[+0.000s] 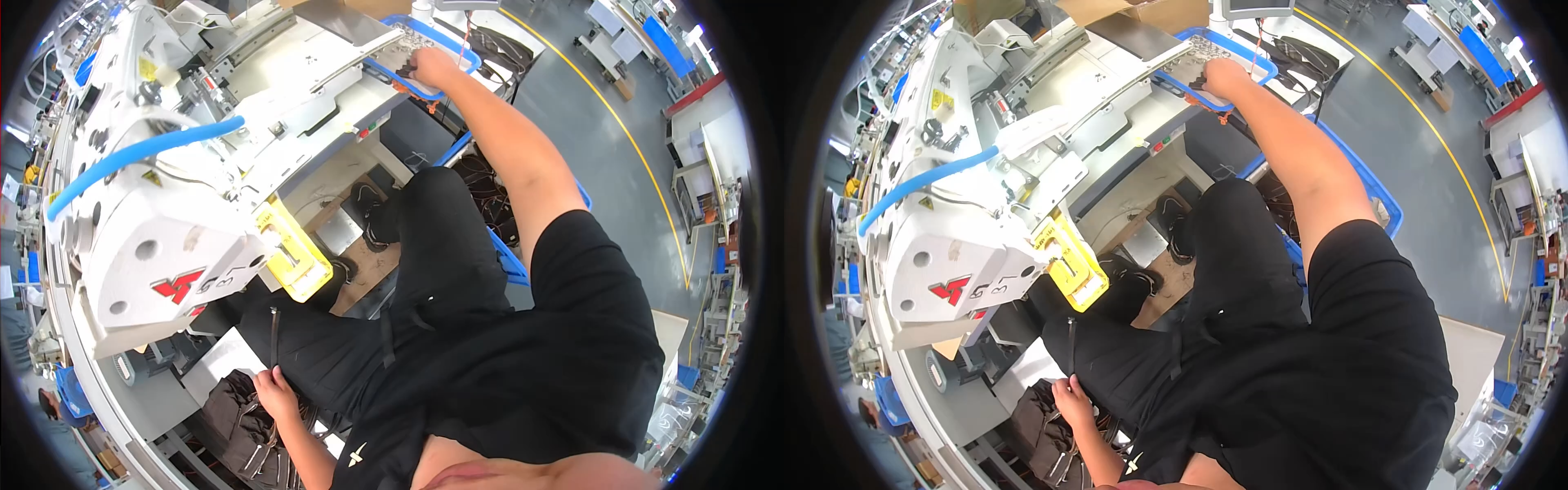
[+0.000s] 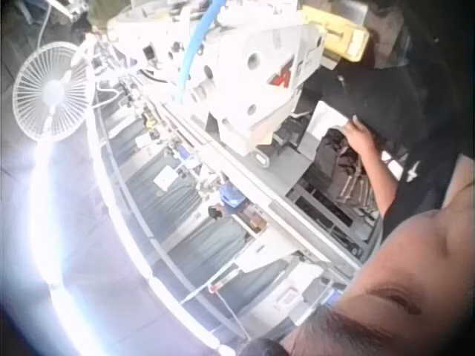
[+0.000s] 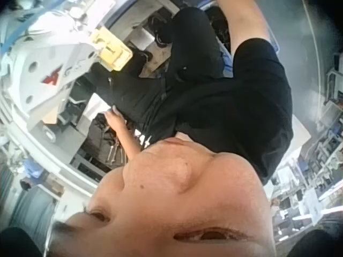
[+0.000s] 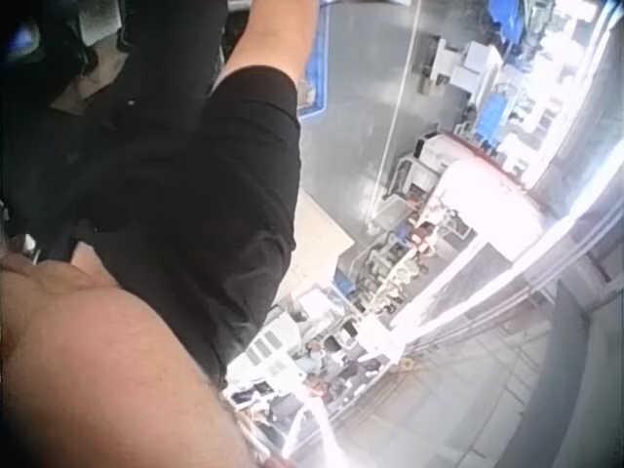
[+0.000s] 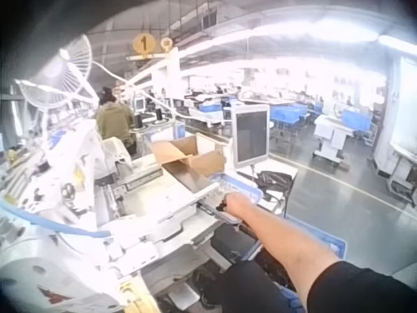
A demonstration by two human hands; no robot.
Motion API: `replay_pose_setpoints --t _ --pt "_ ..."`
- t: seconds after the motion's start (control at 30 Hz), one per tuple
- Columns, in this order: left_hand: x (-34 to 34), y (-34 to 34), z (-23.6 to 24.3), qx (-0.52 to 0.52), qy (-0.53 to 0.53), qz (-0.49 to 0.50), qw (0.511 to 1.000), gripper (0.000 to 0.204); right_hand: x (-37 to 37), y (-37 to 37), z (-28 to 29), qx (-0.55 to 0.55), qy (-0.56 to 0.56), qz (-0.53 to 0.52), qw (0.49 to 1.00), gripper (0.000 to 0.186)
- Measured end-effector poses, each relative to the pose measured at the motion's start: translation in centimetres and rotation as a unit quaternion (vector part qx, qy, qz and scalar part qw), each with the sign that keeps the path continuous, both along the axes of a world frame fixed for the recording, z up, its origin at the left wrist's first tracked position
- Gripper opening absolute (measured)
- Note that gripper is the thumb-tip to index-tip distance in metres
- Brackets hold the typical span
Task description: Sewing fabric components and zippers to assemble a handbag using an industrial sewing machine.
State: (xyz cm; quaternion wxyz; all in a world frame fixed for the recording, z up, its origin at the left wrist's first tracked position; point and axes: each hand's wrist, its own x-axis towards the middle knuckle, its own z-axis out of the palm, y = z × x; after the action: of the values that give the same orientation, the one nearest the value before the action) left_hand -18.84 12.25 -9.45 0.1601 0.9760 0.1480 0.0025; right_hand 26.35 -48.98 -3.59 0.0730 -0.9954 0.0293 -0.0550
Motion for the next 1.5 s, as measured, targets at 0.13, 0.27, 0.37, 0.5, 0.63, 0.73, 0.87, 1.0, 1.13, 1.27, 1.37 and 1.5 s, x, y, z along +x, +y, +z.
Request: replay_pose_setpoints --t 0.13,0.27,0.37,0.5,0.63,0.73,0.87,1.0,1.13,1.27,1.37,1.5 --pt "-1.4 4.2 -0.4 0.024 -0.051 0.113 0.992 0.031 0.8 -0.9 -0.5 0.037 -0.007 0.047 0.998 0.029" --pt "-2.1 8.0 -2.0 0.072 0.001 0.177 0.981 0.028 1.3 -1.1 -0.4 0.028 0.024 0.067 0.997 0.035" --pt "-2.1 8.9 -3.5 0.069 0.136 0.088 0.984 0.024 1.5 -1.1 0.1 0.021 0.041 0.088 0.995 0.032" --pt "-1.8 8.0 -4.9 0.058 0.212 0.095 0.971 0.023 1.5 -1.0 0.7 -0.020 0.067 0.106 0.992 0.031" --pt "-1.2 6.6 -4.9 0.031 0.199 0.101 0.974 0.025 0.4 -0.1 1.4 -0.012 0.021 0.122 0.992 0.024" --pt "0.1 5.5 -2.8 0.025 0.159 0.081 0.984 0.026 -1.8 1.5 3.6 0.069 -0.122 0.139 0.980 0.019" --pt "3.5 2.2 3.0 -0.030 0.061 0.017 0.998 0.022 -7.8 5.3 9.2 0.394 -0.340 0.024 0.853 0.017" --pt "6.9 -5.2 9.8 -0.353 0.018 -0.019 0.935 0.017 -17.6 11.4 12.5 0.731 -0.172 0.100 0.652 0.026" --pt "8.6 -12.4 14.2 -0.546 0.032 -0.217 0.809 0.021 -25.4 19.2 12.5 0.793 0.039 0.148 0.590 0.020" --pt "8.4 -15.5 15.7 -0.620 0.019 -0.202 0.758 0.022 -28.3 23.1 12.1 0.793 0.158 0.148 0.569 0.022" --pt "8.4 -15.7 15.5 -0.616 -0.019 -0.165 0.770 0.020 -29.0 23.9 11.6 0.828 0.165 0.164 0.510 0.020" --pt "8.8 -15.4 14.4 -0.725 -0.053 -0.122 0.676 0.033 -29.8 24.1 10.4 0.592 0.024 0.469 0.654 0.023"
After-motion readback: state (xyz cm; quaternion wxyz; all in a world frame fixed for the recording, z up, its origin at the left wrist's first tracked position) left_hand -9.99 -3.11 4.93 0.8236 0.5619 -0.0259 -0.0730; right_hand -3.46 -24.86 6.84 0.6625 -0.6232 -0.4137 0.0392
